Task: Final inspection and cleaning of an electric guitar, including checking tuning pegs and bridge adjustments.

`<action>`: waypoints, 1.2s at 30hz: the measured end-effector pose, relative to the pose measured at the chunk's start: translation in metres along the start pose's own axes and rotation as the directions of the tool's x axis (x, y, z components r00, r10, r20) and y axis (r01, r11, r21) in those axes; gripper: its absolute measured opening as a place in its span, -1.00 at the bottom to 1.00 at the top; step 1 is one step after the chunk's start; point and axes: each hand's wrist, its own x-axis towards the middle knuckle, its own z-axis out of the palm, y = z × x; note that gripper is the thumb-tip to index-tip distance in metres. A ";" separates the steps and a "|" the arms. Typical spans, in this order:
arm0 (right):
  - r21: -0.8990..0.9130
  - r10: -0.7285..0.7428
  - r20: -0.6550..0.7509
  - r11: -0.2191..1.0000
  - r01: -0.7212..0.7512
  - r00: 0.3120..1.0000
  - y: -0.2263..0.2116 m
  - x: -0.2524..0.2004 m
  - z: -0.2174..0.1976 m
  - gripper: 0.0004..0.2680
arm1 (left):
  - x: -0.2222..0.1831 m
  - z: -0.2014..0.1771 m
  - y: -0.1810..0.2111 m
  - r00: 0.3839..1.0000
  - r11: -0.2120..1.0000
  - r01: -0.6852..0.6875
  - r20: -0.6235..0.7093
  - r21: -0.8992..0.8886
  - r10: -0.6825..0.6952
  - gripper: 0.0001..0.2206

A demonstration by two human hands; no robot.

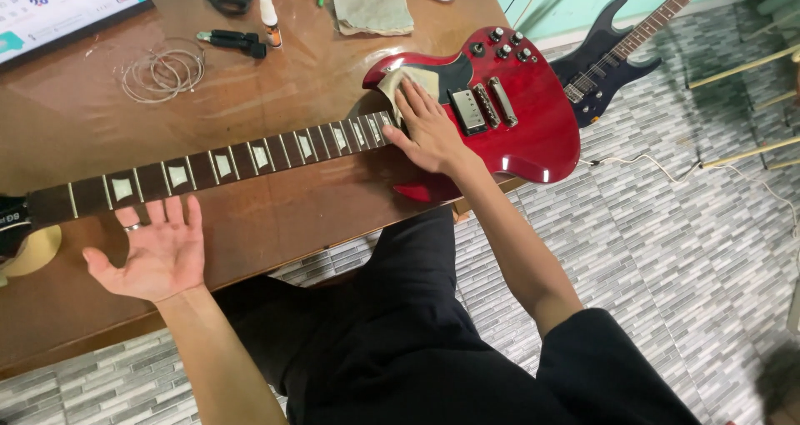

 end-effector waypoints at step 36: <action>-0.094 -0.023 -0.138 0.996 0.010 0.990 0.027 -0.110 0.020 -0.31 | -0.005 0.013 0.000 0.991 1.000 0.008 -0.134 -0.023 -0.011 -0.51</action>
